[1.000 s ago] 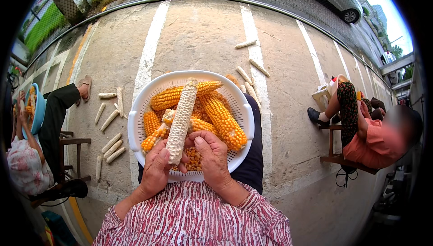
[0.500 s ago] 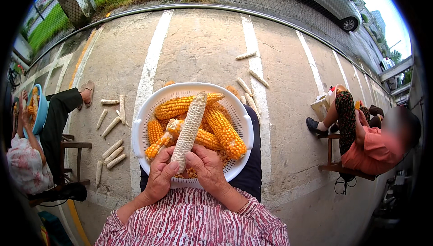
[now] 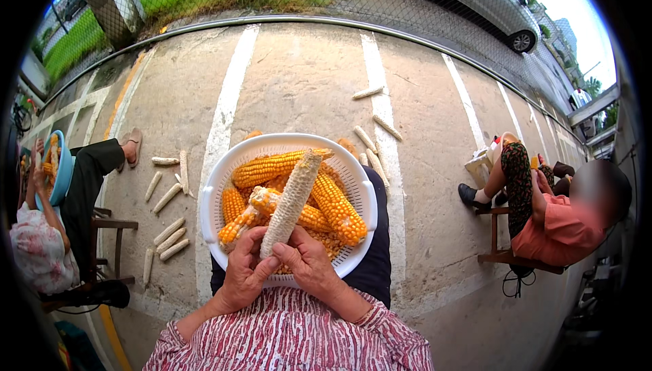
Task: The person sits on the ground and shucks corn cobs by hand, removing kernels into a white colander placed on their lap. They handle multiple cobs one at a time, rotating them to strip kernels and placing the cleaned cobs aside.
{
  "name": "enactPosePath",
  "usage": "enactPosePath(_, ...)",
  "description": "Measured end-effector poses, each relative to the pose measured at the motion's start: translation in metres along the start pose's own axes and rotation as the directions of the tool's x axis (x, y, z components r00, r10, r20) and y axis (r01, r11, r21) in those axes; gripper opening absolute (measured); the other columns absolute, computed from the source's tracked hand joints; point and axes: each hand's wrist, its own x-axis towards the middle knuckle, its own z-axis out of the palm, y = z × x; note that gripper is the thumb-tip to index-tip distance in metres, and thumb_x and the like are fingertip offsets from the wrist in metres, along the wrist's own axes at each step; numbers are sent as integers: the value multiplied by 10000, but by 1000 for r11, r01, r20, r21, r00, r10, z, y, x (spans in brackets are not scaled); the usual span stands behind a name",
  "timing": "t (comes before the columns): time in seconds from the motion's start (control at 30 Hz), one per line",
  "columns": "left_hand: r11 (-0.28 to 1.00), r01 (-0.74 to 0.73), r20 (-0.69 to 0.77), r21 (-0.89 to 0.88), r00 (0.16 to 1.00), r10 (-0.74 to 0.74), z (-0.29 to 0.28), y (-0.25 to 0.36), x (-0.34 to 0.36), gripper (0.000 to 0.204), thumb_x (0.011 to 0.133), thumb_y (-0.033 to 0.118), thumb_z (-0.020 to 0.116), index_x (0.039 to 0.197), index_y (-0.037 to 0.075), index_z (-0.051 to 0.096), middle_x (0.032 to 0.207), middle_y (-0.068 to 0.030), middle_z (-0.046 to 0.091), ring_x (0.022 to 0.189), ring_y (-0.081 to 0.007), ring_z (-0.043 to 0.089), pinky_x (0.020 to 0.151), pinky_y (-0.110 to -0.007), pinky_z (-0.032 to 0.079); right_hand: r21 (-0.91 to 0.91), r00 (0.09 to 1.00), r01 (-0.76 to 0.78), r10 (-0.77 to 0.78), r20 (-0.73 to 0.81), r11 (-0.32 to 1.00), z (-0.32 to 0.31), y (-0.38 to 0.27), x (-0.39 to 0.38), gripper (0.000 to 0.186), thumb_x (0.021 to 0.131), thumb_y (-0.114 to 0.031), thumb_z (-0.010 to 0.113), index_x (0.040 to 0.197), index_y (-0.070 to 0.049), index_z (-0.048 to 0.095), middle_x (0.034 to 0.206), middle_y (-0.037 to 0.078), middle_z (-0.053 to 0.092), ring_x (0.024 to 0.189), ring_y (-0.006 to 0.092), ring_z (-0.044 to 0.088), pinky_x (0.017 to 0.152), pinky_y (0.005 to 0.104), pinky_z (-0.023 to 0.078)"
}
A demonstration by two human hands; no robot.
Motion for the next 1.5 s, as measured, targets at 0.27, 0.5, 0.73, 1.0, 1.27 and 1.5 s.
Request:
enactPosePath(0.27,954,1,-22,301,1000,6,-5,6,-5,475,861,63,682,1278,-5,464,1083,-124,597,822,-155,631,737,-280,526,-1,861,198,-175,-477,980,-80,-48,-6,276,988,-229,551,1119,10,596,821,8,628,616,25,534,512,170,431)
enactPosePath(0.5,962,116,-67,249,992,-103,-4,11,-2,367,845,-19,640,1191,-25,517,1057,-103,598,881,-142,614,763,-280,523,88,672,-254,241,-701,963,-205,71,-40,235,925,-274,615,825,-62,620,637,4,572,469,88,514,387,211,307)
enactPosePath(0.73,973,202,-185,110,966,-180,-10,14,-13,307,841,-57,602,1139,-22,534,1038,-79,593,878,-123,599,780,-254,511,155,503,-643,566,-653,750,-202,188,-53,316,853,-312,672,714,-28,683,602,60,592,471,153,533,449,301,422)
enactPosePath(1.0,953,219,-192,209,965,-179,-3,12,-5,305,846,-49,585,1142,-18,518,1022,-85,573,839,-118,580,733,-239,502,-113,549,-706,440,-711,699,-241,266,-18,424,787,-387,644,788,31,713,760,235,675,723,368,670,709,427,503)
enactPosePath(1.27,950,237,-253,202,950,-184,-4,9,-9,293,846,-46,580,1131,-15,521,1024,-90,575,835,-124,588,728,-240,499,-579,590,-632,-164,-790,515,-241,223,40,499,805,-227,646,1194,75,566,885,223,687,819,393,648,783,415,496)
enactPosePath(1.5,958,247,-241,147,948,-208,0,11,-8,288,850,-42,591,1130,-10,531,1014,-79,578,864,-117,584,742,-240,497,-139,793,-467,344,-502,873,-238,338,-15,452,815,-317,659,1144,-6,649,1031,232,674,1005,356,642,879,404,477)
